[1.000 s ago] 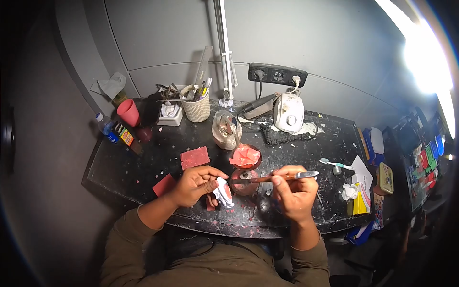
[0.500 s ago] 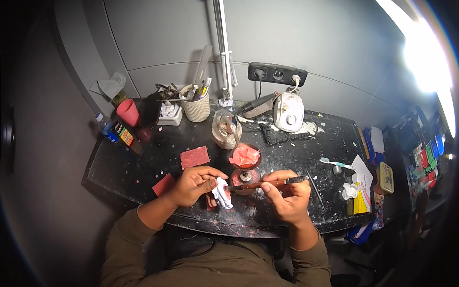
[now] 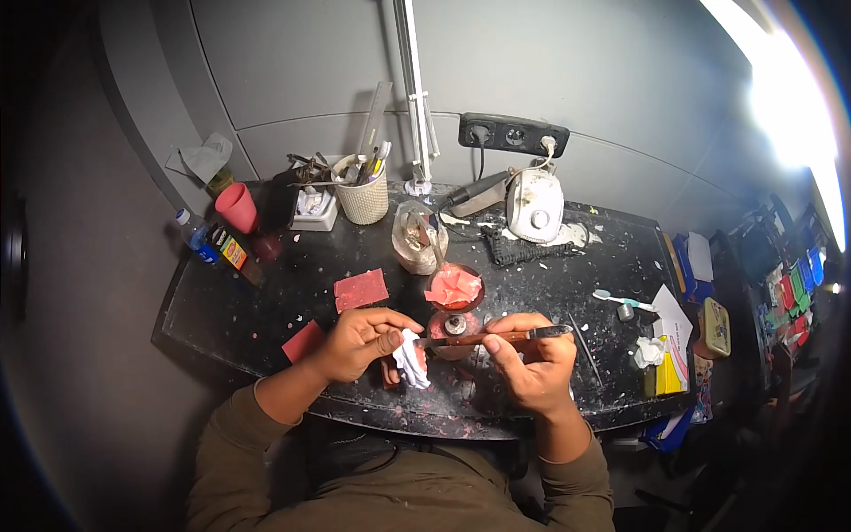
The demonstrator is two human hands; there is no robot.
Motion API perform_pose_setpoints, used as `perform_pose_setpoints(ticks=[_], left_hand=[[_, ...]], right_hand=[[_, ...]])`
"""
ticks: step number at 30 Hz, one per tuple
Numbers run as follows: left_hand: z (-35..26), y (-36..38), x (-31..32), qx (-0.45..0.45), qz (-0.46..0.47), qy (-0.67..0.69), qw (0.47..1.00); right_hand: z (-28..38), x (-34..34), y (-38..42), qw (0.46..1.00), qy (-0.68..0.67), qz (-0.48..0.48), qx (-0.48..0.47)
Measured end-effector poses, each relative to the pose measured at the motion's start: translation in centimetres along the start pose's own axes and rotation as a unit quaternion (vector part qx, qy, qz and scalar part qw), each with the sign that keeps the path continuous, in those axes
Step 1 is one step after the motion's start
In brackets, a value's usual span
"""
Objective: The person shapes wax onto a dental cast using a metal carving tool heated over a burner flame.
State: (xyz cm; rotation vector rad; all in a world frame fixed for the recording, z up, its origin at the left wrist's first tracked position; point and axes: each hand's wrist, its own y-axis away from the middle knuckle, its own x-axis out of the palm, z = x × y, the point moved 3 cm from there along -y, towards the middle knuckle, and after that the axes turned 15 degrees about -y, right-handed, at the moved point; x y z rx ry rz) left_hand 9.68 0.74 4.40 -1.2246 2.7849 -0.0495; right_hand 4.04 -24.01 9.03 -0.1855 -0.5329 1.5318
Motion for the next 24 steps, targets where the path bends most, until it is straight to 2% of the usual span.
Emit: perform_pose_setpoints(ticks=[24], left_hand=[[0.03, -0.01, -0.1, -0.003, 0.001, 0.003, 1.0]], right_hand=[[0.31, -0.09, 0.13, 1.0, -0.009, 0.018, -0.006]])
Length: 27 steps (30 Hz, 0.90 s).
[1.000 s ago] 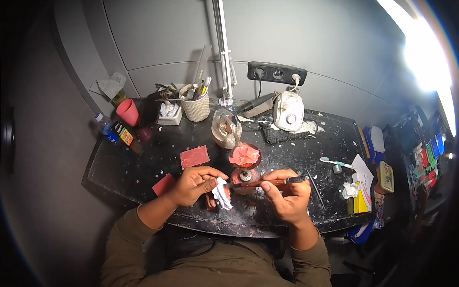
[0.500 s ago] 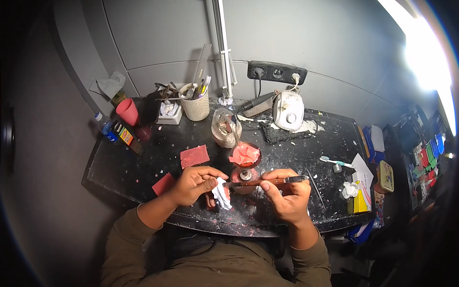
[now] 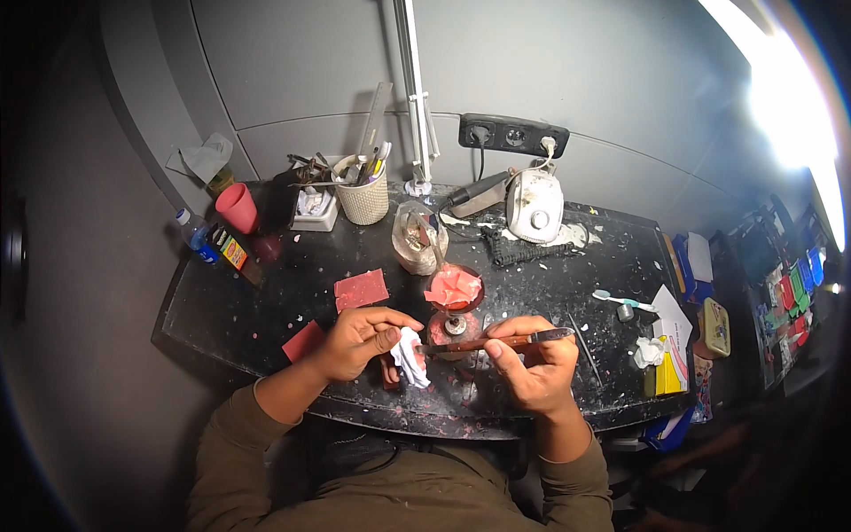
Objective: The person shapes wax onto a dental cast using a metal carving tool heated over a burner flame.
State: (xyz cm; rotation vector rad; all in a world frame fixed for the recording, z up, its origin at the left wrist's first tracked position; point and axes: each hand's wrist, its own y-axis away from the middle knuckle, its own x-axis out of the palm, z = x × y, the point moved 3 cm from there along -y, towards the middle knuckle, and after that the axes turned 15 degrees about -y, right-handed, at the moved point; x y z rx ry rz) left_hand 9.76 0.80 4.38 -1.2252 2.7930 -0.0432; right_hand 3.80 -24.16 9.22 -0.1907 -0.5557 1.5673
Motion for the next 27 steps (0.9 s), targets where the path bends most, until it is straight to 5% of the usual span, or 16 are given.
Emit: perform_pose_setpoints(ticks=[27], left_hand=[[-0.1, -0.2, 0.3, 0.064, -0.009, -0.037, 0.997]], right_hand=[[-0.5, 0.2, -0.4, 0.998, -0.039, -0.034, 0.024]])
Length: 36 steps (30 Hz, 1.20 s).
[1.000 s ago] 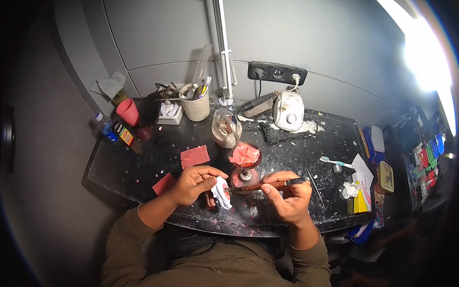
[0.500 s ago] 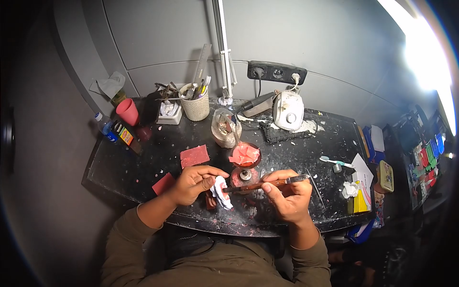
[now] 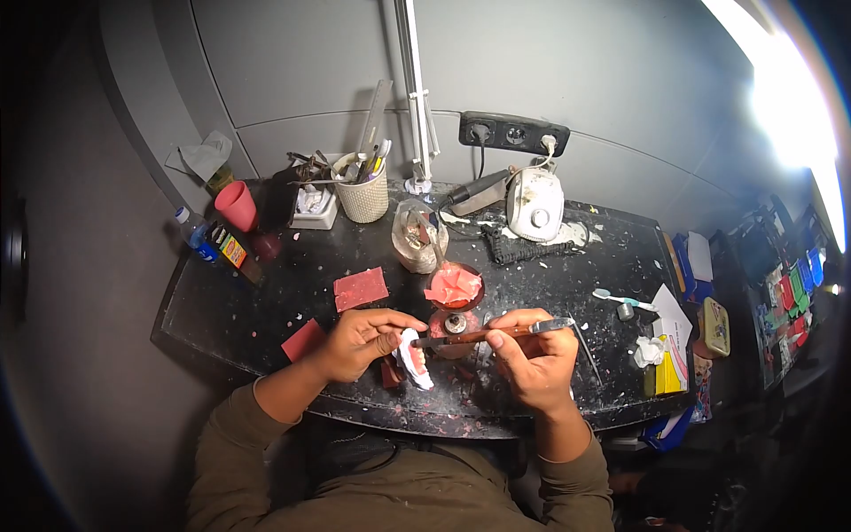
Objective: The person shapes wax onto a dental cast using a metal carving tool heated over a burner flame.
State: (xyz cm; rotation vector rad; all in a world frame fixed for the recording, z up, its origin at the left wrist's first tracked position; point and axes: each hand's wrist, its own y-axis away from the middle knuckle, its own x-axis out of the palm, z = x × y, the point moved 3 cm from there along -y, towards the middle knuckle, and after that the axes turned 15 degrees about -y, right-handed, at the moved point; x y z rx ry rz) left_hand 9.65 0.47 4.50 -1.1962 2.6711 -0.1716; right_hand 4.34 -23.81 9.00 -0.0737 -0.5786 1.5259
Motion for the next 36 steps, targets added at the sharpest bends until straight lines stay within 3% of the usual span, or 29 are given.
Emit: perform_pose_setpoints(ticks=[13, 18, 25, 27, 36], left_hand=[[-0.3, 0.0, 0.2, -0.022, 0.01, 0.009, 1.0], [-0.1, 0.1, 0.2, 0.0, 0.004, 0.006, 1.0], [-0.4, 1.1, 0.2, -0.046, 0.071, 0.018, 0.996], [-0.4, 1.2, 0.2, 0.026, 0.086, -0.041, 0.995], [-1.9, 1.2, 0.4, 0.059, 0.085, -0.033, 0.994]], right_hand=[[0.1, 0.0, 0.0, 1.0, 0.022, 0.001, -0.007], [0.5, -1.2, -0.5, 0.997, -0.003, -0.069, -0.036], [0.4, -2.6, -1.4, 0.988, 0.015, -0.146, -0.05], [0.3, -2.8, -1.4, 0.987, 0.016, -0.154, -0.047], [0.2, -2.7, -1.5, 0.987, 0.022, -0.149, -0.049]])
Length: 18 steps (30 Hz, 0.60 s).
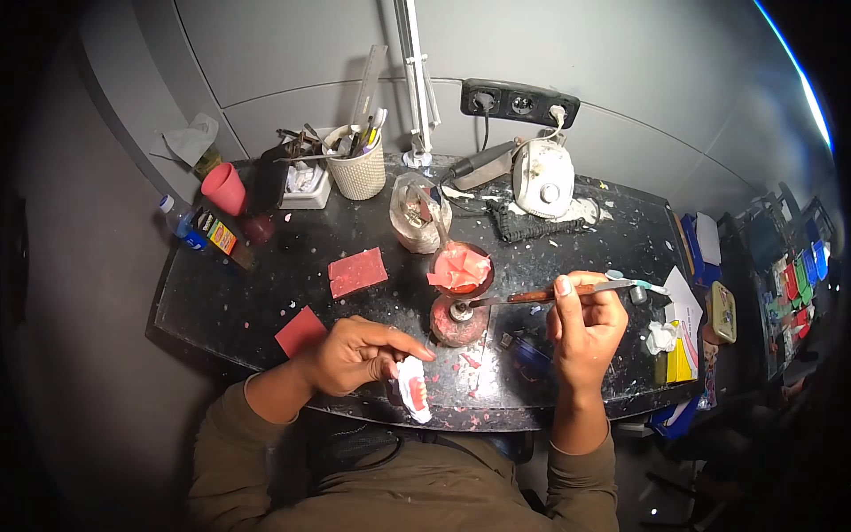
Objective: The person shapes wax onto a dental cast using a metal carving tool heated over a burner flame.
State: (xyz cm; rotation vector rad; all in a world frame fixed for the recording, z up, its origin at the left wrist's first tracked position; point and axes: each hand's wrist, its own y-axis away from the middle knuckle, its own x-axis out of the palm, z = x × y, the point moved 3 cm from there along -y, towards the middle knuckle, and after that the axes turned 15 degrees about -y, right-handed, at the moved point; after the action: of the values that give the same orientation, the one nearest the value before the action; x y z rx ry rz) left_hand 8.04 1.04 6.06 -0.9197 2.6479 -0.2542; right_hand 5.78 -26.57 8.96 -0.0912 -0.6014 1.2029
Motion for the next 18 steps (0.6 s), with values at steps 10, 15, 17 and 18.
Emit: perform_pose_setpoints(ticks=[10, 15, 17, 18], left_hand=[[0.36, 0.2, 0.08, -0.007, 0.0, 0.024, 1.0], [0.53, 0.26, 0.13, -0.016, -0.006, 0.047, 0.999], [0.84, 0.29, 0.03, -0.012, 0.0, 0.037, 0.999], [0.94, 0.3, 0.03, -0.008, 0.005, 0.028, 1.0]], right_hand=[[0.11, 0.13, 0.11, 1.0, 0.003, 0.007, 0.004], [0.18, 0.25, 0.17, 1.0, 0.005, 0.007, 0.003], [0.15, 0.19, 0.21, 1.0, 0.005, 0.01, 0.005], [0.1, 0.13, 0.23, 1.0, 0.005, 0.012, 0.005]])
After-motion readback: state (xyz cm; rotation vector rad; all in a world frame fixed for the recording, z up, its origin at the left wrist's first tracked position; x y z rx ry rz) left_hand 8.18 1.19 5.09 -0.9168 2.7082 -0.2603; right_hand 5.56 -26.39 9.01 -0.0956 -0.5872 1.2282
